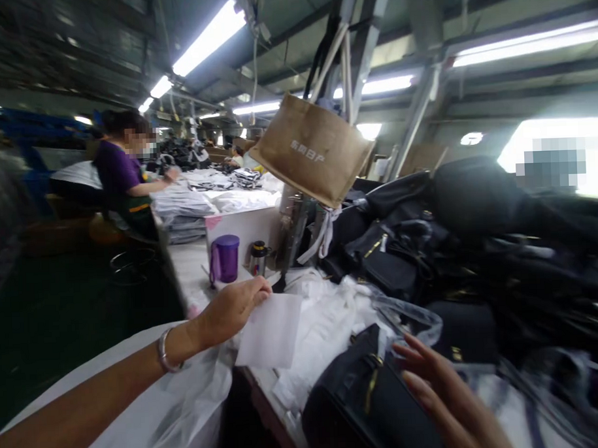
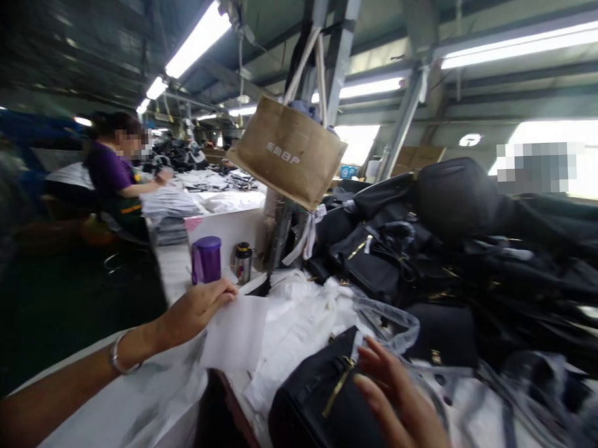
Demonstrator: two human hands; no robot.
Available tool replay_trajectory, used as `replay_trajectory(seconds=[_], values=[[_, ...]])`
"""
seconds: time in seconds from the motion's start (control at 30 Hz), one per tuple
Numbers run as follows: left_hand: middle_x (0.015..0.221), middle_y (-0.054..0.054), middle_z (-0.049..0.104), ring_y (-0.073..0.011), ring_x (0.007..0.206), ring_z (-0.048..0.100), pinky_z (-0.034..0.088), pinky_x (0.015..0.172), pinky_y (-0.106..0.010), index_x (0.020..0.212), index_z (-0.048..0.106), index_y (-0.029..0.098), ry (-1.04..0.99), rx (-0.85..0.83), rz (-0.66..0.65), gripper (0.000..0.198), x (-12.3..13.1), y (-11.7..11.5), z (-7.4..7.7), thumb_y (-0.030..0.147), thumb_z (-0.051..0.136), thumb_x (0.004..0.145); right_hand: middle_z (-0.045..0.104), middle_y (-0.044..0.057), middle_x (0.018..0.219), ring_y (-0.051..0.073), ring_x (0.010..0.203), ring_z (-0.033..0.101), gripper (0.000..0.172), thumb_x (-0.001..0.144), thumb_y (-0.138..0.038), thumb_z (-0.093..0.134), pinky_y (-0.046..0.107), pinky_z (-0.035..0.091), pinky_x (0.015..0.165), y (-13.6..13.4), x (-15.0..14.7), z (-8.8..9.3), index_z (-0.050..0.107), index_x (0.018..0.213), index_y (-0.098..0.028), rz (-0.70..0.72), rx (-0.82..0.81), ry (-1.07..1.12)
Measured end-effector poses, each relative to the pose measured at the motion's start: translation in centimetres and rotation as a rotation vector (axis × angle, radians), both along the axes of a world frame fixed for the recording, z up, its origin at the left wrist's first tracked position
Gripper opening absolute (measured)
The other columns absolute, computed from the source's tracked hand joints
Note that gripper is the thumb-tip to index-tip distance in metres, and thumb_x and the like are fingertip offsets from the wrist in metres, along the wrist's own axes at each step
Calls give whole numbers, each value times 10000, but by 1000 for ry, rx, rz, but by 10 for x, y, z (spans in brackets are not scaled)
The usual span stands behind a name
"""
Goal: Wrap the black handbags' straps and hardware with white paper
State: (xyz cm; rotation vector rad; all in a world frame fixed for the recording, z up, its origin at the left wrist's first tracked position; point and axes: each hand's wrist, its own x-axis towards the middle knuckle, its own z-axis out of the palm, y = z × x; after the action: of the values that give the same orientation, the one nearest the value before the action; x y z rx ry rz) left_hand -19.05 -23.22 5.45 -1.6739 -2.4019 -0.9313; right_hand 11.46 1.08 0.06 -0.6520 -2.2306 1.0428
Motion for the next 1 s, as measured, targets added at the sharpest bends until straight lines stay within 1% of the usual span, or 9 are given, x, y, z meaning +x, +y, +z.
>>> replay_trajectory(seconds=[0.07,0.2,0.3,0.37,0.5,0.6,0.7,0.83,1.0], values=[[903,1,626,-158,853,605,430,775,-262,969,549,215,-83,101,-164,245,24,41,9,347,345,999,613,105,1315,260,1120,633,646,847,-494,605,429,533,904,-26,-20,19,392,1433,-329,126,-263,103],[945,-19,643,-171,893,598,438,826,-299,1000,569,215,-197,316,-300,177,68,107,17,319,429,972,694,73,949,210,779,662,388,849,-445,608,317,530,671,-36,-47,36,597,1137,-186,214,-455,167],[1180,-88,604,-206,1061,581,455,900,-346,1194,495,212,-533,487,-240,309,97,136,12,354,538,923,615,20,736,185,619,573,259,890,-440,538,285,433,570,-19,-41,41,583,937,-189,-224,-90,62],[1285,-114,556,-226,1117,577,479,893,-359,1259,457,216,-935,398,-316,424,117,147,4,428,557,905,610,47,803,217,707,577,200,919,-382,485,319,427,639,-11,-36,42,566,920,-199,-463,254,-15],[1187,-122,634,-236,1014,630,502,834,-346,1120,583,175,-1481,182,-569,371,140,163,-17,453,590,875,606,101,1001,240,900,585,191,906,-211,429,357,455,787,-16,-39,38,595,997,-192,-195,408,-97],[965,-102,700,-210,807,650,508,747,-325,993,623,136,-1517,277,-333,315,122,172,-35,393,656,813,636,81,1021,223,930,610,175,897,-287,502,333,493,809,-15,-35,26,621,1001,-211,86,85,-83],[899,-74,709,-212,793,643,506,729,-319,991,628,141,-1461,320,-102,311,83,171,-52,377,659,791,647,28,718,192,650,638,310,915,-479,474,287,492,574,0,-24,4,581,786,-218,-19,-290,-148],[860,-67,722,-236,828,649,501,752,-324,990,664,129,-1308,207,-101,304,50,158,-65,345,663,776,574,0,492,161,387,517,464,823,-648,531,257,310,399,16,-31,-30,547,650,-218,-115,-506,-380],[850,-52,730,-236,773,661,500,728,-328,1001,684,133,-1234,121,-154,266,50,150,-69,274,588,796,500,-29,483,98,470,401,391,595,-457,813,243,184,459,21,-75,-51,535,503,-197,-182,-485,-249]])
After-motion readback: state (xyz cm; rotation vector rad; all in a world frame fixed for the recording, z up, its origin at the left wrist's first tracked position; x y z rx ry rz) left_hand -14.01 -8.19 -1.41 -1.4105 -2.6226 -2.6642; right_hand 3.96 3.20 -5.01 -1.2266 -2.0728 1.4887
